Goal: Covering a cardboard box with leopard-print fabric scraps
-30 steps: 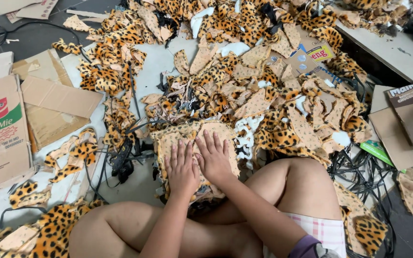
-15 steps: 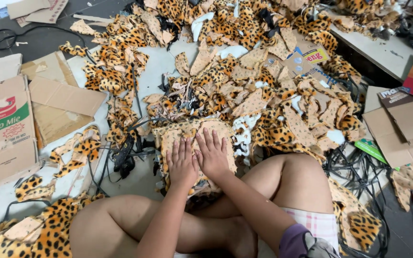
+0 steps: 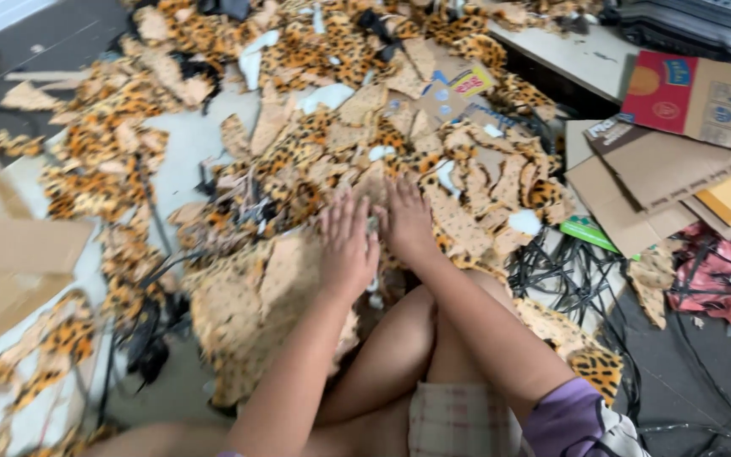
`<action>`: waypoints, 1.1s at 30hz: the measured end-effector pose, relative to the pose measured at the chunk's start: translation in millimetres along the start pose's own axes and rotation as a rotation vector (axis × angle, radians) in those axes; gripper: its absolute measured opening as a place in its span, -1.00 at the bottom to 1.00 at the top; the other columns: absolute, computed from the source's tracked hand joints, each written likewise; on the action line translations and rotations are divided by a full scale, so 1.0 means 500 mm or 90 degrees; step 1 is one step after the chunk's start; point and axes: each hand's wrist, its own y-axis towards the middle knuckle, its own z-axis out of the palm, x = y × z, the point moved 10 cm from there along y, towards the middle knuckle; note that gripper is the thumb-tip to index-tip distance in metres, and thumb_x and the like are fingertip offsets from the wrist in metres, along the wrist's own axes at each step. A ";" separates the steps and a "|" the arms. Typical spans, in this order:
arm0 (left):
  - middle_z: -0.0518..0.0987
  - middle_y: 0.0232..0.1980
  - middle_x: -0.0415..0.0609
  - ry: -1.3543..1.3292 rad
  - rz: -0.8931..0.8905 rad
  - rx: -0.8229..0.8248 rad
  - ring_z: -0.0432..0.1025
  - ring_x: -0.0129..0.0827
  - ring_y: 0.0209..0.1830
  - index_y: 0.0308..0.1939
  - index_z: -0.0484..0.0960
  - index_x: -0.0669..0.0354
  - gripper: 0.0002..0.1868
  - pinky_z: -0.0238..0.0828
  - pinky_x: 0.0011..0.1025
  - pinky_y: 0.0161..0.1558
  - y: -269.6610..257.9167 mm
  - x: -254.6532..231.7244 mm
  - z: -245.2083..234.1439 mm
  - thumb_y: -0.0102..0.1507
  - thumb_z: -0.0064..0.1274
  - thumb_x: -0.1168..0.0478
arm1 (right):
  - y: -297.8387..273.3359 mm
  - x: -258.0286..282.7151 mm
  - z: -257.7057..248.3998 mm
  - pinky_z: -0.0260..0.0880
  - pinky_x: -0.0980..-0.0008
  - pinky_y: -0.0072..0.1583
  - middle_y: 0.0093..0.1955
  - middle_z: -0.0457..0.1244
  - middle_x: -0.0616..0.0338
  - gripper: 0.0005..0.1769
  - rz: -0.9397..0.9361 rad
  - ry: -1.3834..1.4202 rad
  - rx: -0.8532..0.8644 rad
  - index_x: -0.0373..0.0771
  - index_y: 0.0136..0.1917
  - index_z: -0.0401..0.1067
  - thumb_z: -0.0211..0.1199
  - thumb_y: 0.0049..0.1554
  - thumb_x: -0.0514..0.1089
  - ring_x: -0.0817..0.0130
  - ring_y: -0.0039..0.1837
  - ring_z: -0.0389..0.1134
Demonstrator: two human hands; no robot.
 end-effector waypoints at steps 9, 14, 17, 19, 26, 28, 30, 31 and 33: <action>-0.16 0.69 0.21 -0.049 0.049 0.248 -0.26 -0.01 0.69 0.57 0.07 0.24 -0.28 -0.42 -0.11 0.59 0.216 -0.072 0.357 0.29 -0.24 0.29 | 0.138 -0.419 -0.013 -0.23 -0.42 0.50 0.67 -0.13 -0.04 -0.29 0.295 -0.040 0.021 -0.09 0.59 0.05 -0.13 0.34 0.30 -0.14 0.66 -0.21; -0.15 0.69 0.16 -0.035 0.082 0.259 -0.25 -0.03 0.70 0.56 0.10 0.19 -0.28 -0.39 -0.08 0.61 0.297 -0.078 0.444 0.29 -0.19 0.26 | 0.107 -0.500 0.090 0.03 -0.30 0.42 0.64 -0.08 0.16 -0.34 0.287 -0.102 0.079 -0.05 0.53 0.18 -0.09 0.30 0.29 -0.02 0.60 -0.09; -0.12 0.69 0.11 -0.026 0.115 0.228 -0.21 -0.05 0.70 0.56 0.15 0.16 -0.30 -0.30 -0.09 0.61 0.349 -0.078 0.509 0.29 -0.18 0.24 | 0.061 -0.457 0.090 0.15 -0.11 0.33 0.54 0.10 0.19 -0.39 0.207 -0.149 0.022 -0.05 0.46 0.27 -0.04 0.24 0.21 0.04 0.48 0.11; -0.12 0.70 0.07 -0.025 0.128 0.211 -0.21 -0.06 0.70 0.56 0.16 0.13 -0.30 -0.25 -0.09 0.62 0.362 -0.071 0.540 0.30 -0.17 0.23 | 0.042 -0.420 0.057 0.19 0.02 0.29 0.49 0.15 0.24 -0.40 0.169 -0.157 -0.003 -0.01 0.44 0.28 0.01 0.18 0.16 0.10 0.41 0.18; 0.45 0.18 -0.15 0.102 0.120 0.239 0.26 -0.25 0.28 0.12 0.51 -0.02 -0.62 -0.07 -0.15 0.39 0.336 -0.034 0.621 0.28 -0.16 0.00 | 0.108 -0.581 0.104 0.38 -0.09 0.14 0.08 0.41 0.22 -0.60 0.262 -0.018 0.192 0.16 0.14 0.55 0.09 0.13 0.22 0.01 0.20 0.40; 0.49 -0.05 -0.19 0.104 0.146 0.205 0.32 -0.28 0.10 -0.07 0.57 -0.02 -0.69 0.04 -0.16 0.27 0.327 -0.038 0.630 0.24 -0.14 -0.01 | 0.171 -0.678 0.125 0.42 -0.12 0.07 -0.01 0.43 0.14 -0.59 0.307 -0.016 0.128 0.17 0.07 0.57 0.03 0.17 0.29 -0.09 0.11 0.44; 0.50 -0.30 -0.16 0.072 0.223 -0.005 0.38 -0.25 -0.17 -0.25 0.65 -0.09 -0.73 0.21 -0.14 0.06 0.316 -0.046 0.604 0.07 -0.08 0.02 | 0.263 -0.694 0.078 0.41 0.02 0.03 -0.05 0.29 0.25 -0.79 0.223 -0.075 -0.053 0.12 0.04 0.55 0.29 0.13 0.10 0.03 0.06 0.39; 0.50 -0.30 -0.16 0.072 0.223 -0.004 0.38 -0.25 -0.17 -0.25 0.65 -0.09 -0.73 0.21 -0.14 0.06 0.319 -0.062 0.570 0.07 -0.08 0.02 | 0.269 -0.662 0.052 0.41 0.02 0.03 -0.05 0.29 0.25 -0.79 0.224 -0.075 -0.052 0.12 0.04 0.55 0.29 0.13 0.10 0.03 0.06 0.39; 0.66 -0.06 -0.07 0.068 0.165 0.168 0.41 -0.14 0.04 -0.04 0.68 0.06 -0.63 0.13 -0.10 0.25 0.326 -0.075 0.553 0.22 -0.21 0.16 | 0.267 -0.632 0.048 -0.49 -0.22 0.52 0.70 -0.29 0.07 0.09 0.344 0.009 0.100 -0.08 0.65 -0.14 0.23 0.11 0.43 -0.02 0.66 -0.39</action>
